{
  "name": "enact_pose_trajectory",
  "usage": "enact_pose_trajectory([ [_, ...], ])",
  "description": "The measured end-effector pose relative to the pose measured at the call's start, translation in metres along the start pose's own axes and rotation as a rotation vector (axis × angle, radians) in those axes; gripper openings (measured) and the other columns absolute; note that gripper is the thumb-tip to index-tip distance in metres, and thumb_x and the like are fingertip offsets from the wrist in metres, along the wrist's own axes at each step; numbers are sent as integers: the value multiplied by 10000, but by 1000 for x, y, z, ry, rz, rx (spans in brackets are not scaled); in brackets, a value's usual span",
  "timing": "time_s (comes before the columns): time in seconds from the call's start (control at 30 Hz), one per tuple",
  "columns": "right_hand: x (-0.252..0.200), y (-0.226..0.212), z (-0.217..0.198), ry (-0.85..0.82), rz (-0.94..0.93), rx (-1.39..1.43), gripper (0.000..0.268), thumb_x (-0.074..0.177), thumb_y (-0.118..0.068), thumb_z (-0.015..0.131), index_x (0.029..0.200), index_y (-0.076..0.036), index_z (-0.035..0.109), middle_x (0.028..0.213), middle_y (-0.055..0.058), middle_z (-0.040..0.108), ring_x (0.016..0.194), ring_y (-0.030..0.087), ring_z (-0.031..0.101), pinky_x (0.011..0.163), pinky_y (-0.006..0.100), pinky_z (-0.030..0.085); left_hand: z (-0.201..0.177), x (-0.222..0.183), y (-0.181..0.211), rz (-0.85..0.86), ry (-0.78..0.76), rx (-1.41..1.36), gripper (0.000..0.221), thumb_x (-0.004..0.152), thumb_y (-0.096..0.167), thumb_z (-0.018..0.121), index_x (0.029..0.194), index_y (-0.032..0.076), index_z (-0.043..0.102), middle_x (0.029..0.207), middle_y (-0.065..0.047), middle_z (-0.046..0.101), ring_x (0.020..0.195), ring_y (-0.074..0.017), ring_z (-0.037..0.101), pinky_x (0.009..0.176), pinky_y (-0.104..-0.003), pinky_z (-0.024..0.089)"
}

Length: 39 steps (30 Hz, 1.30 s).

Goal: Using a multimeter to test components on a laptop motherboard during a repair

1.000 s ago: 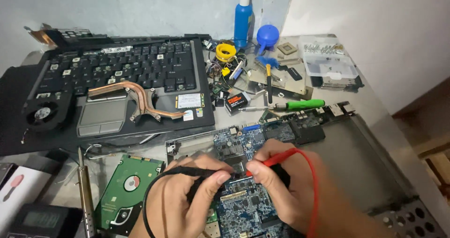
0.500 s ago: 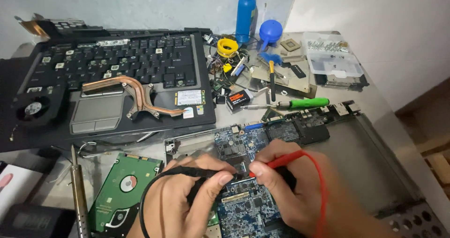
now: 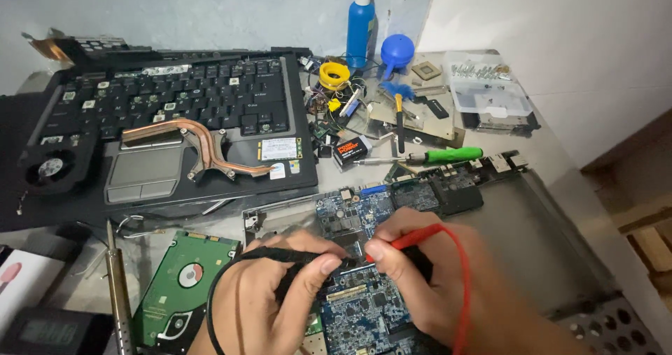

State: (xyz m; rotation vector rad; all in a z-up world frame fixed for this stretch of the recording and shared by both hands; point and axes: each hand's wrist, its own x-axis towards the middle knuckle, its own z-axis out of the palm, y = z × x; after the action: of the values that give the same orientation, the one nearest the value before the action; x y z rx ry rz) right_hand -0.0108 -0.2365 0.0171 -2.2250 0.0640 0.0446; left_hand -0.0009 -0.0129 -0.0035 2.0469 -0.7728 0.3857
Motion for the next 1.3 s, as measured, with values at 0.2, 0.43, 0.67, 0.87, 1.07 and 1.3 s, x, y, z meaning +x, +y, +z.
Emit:
enact_pose_trajectory([
  [0.2, 3, -2, -3, -113, -75, 15, 458, 1097, -381, 710, 713, -157, 598, 607, -3, 548, 572, 171, 538, 626, 371, 391, -3, 5, -1, -235, -89, -82, 365, 1086, 337, 606, 959, 105, 858, 973, -8, 917, 777, -184, 907, 677, -368, 614],
  [0.43, 1, -3, -9, 58, -259, 60, 398, 1027, -391, 654, 742, -134, 763, 663, -28, 796, 555, 119, 695, 557, 324, 473, -6, 3, -5, -121, -83, -44, 331, 1100, 311, 564, 1019, 135, 833, 980, 25, 895, 820, -177, 881, 759, -295, 597],
  [0.67, 3, -2, -4, -16, -97, 79, 328, 1006, -420, 689, 805, -169, 752, 719, -18, 841, 725, 128, 856, 662, 324, 566, -7, 3, -7, -213, -143, -96, 365, 1101, 351, 565, 1042, 140, 857, 1009, 11, 908, 901, -190, 892, 790, -326, 601],
  [0.87, 0, 7, -3, -28, -318, 10, 304, 1069, -322, 703, 814, -157, 691, 681, -12, 659, 618, 169, 623, 621, 368, 459, -6, -3, -8, -351, -73, 7, 368, 1075, 401, 575, 1028, 230, 897, 703, 92, 755, 516, -112, 584, 508, -326, 452],
  [1.07, -7, 15, 5, 169, -468, -32, 243, 1041, -295, 746, 863, -145, 678, 704, 4, 646, 660, 208, 613, 662, 379, 484, -16, 2, 14, -60, 28, -42, 343, 1112, 307, 523, 991, 130, 791, 1102, -26, 853, 947, -184, 805, 881, -353, 580],
  [1.3, -2, 22, 19, 282, -953, -54, 201, 1028, -105, 788, 990, -51, 598, 851, 57, 683, 654, 165, 614, 676, 317, 613, -18, -3, 41, 298, -160, -34, 229, 1093, 139, 633, 1243, 11, 747, 1421, -204, 728, 1317, -382, 678, 1109, -537, 482],
])
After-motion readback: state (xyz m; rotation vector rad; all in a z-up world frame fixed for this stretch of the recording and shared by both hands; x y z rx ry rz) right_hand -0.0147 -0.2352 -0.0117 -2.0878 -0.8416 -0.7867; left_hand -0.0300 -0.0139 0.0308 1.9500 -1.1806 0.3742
